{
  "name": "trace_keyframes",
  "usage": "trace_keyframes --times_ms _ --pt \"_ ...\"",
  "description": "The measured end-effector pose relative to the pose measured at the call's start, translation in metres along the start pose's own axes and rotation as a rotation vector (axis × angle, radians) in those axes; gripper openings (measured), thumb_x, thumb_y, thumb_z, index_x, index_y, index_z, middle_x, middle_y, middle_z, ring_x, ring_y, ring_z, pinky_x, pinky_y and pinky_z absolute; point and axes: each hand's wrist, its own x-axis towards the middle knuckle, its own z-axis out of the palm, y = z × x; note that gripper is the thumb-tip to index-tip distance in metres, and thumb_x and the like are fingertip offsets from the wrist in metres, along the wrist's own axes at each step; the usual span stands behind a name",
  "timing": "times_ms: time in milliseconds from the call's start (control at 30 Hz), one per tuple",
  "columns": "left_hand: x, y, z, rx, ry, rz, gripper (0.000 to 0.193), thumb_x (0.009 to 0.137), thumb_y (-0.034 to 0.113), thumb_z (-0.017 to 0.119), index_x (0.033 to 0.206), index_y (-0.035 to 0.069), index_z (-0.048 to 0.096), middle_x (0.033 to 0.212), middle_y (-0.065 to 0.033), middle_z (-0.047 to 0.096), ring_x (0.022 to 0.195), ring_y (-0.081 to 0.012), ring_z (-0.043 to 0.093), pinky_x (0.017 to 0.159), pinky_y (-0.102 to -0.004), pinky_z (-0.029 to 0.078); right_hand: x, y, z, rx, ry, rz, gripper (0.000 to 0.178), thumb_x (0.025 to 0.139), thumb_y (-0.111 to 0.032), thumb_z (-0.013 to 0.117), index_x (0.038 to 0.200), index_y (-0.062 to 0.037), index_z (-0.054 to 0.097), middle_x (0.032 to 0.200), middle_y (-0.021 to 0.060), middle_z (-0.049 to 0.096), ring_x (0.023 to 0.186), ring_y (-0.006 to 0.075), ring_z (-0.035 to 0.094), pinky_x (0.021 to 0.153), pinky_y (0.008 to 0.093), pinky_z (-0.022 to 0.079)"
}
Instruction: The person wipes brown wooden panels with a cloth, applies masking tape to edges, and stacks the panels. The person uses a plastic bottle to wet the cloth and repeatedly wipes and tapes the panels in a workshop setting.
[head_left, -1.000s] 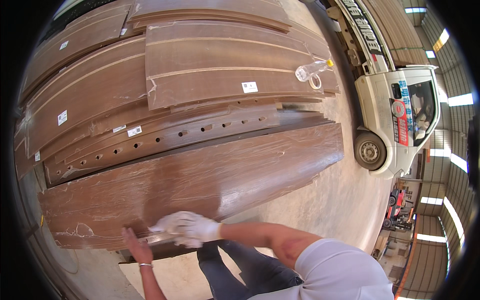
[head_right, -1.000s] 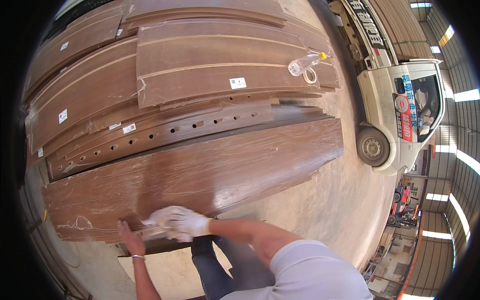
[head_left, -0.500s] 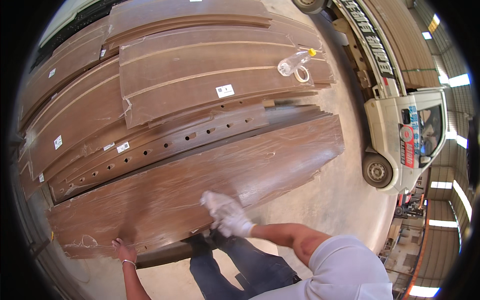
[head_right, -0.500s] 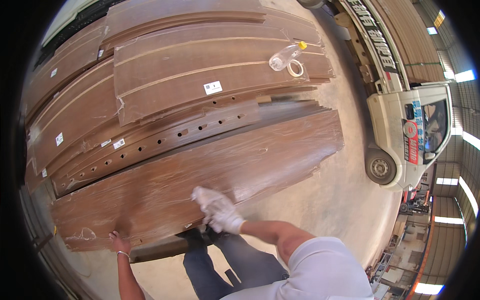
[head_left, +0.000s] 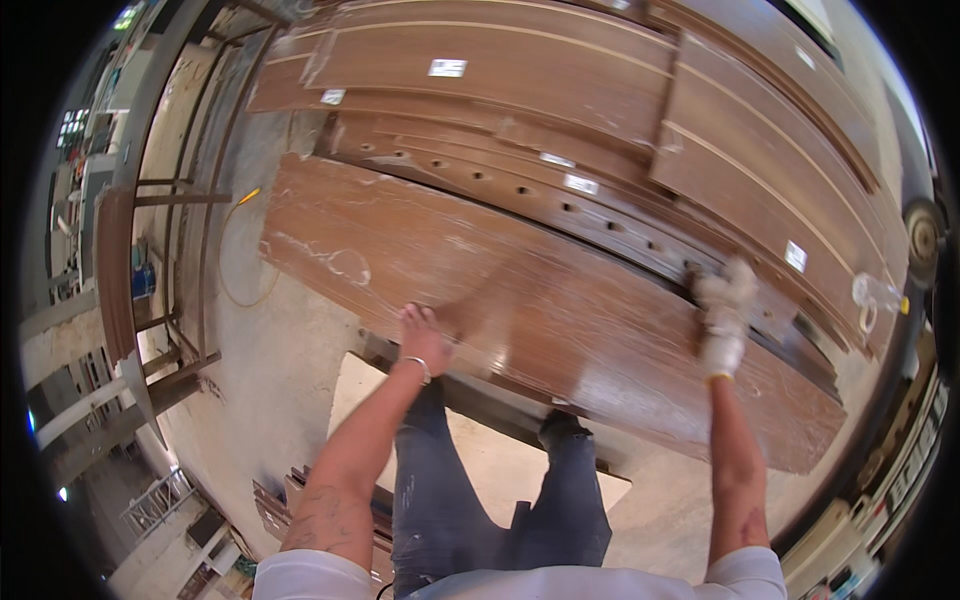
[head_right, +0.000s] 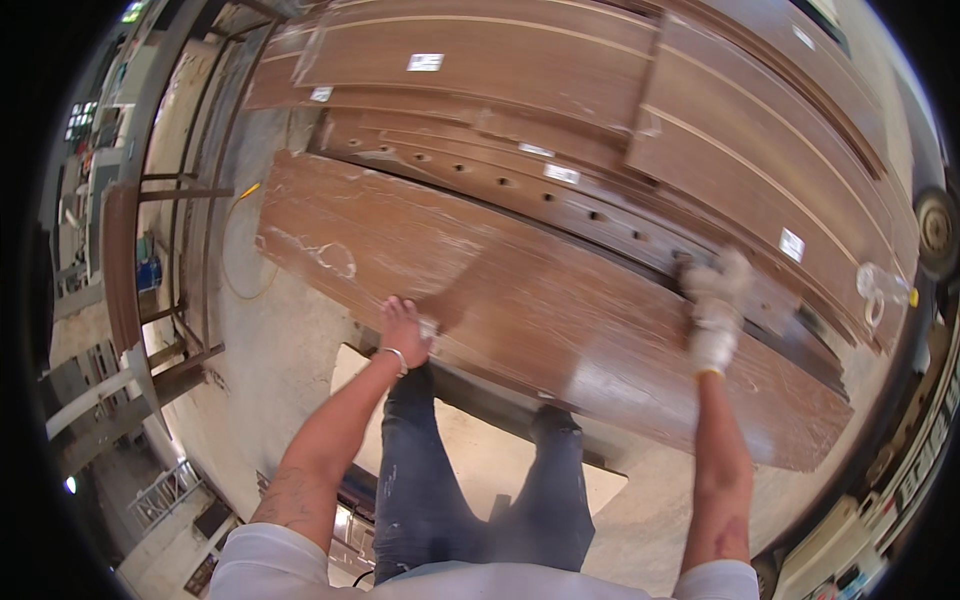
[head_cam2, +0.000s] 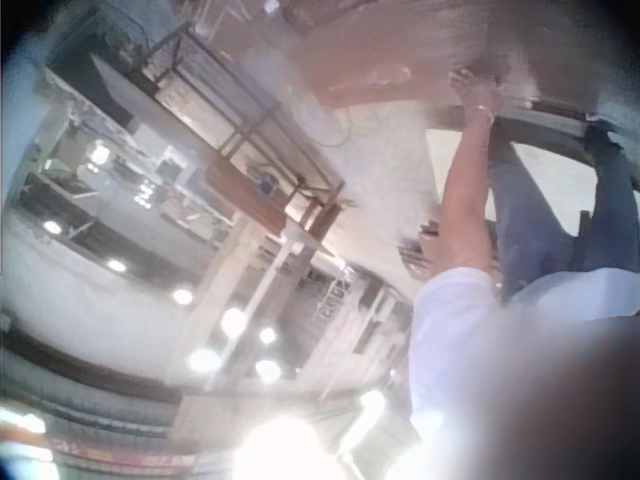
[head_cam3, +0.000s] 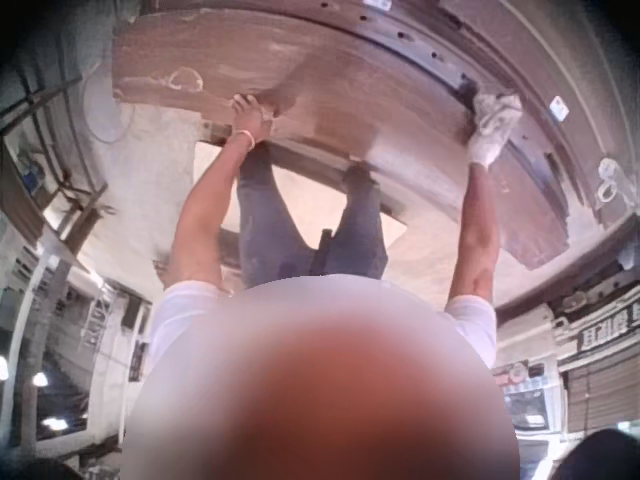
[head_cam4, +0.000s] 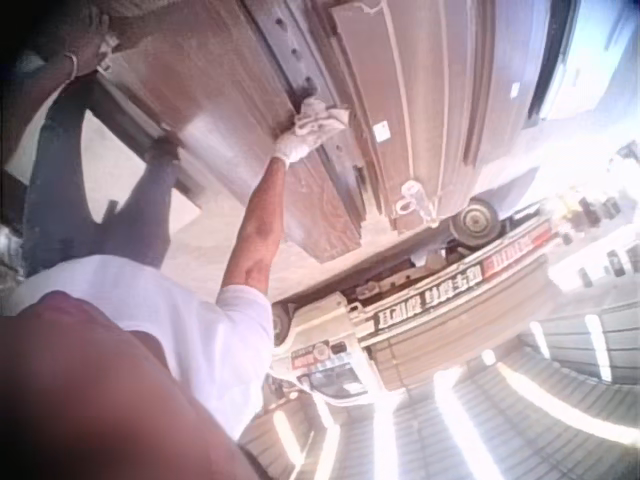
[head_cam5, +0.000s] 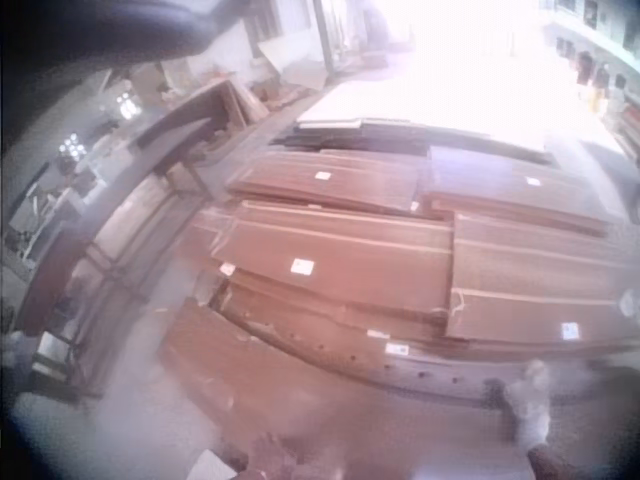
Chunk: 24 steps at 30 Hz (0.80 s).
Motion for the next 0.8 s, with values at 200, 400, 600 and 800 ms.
trace_keyframes --times_ms 200,400,600,800 --pt "-0.024 -0.013 0.004 -0.162 0.099 0.138 0.101 0.093 0.045 0.068 0.163 -0.014 0.026 0.166 -0.0503 0.011 0.156 -0.0668 0.009 0.130 -0.0680 0.002 -0.012 -0.059 0.020 -0.460 0.541 -0.270 0.063 0.098 0.006 0.048 0.159 -0.0063 0.048 0.146 0.0119 0.058 0.140 0.0261 0.051 0.121 0.0365 0.036" --pt "-0.030 -0.081 0.016 -0.550 0.095 0.469 0.088 0.089 0.030 0.071 0.165 0.002 0.036 0.172 -0.0388 0.017 0.162 -0.0571 0.008 0.131 -0.0661 0.005 0.003 -0.477 0.150 0.798 0.300 -0.179 0.043 0.107 -0.012 0.054 0.149 -0.0056 0.049 0.168 0.0096 0.044 0.147 0.0306 0.047 0.126 0.0414 0.033" --pt "-0.008 -0.221 0.025 -0.667 0.232 0.331 0.082 0.091 0.021 0.068 0.166 0.007 0.038 0.176 -0.0282 0.018 0.164 -0.0469 0.013 0.132 -0.0635 0.010 0.038 -0.794 0.185 0.089 0.297 -0.636 0.040 0.097 -0.024 0.066 0.132 -0.0045 0.067 0.162 0.0174 0.052 0.157 0.0415 0.032 0.129 0.0521 0.027" --pt "0.037 -0.320 0.049 -0.802 0.442 0.089 0.084 0.092 0.014 0.066 0.169 0.013 0.033 0.179 -0.0189 0.016 0.164 -0.0466 0.016 0.132 -0.0612 0.016 0.076 -0.976 0.228 0.115 0.223 -0.772 0.050 0.107 -0.042 0.055 0.144 -0.0091 0.062 0.162 0.0182 0.049 0.153 0.0454 0.035 0.127 0.0533 0.028"
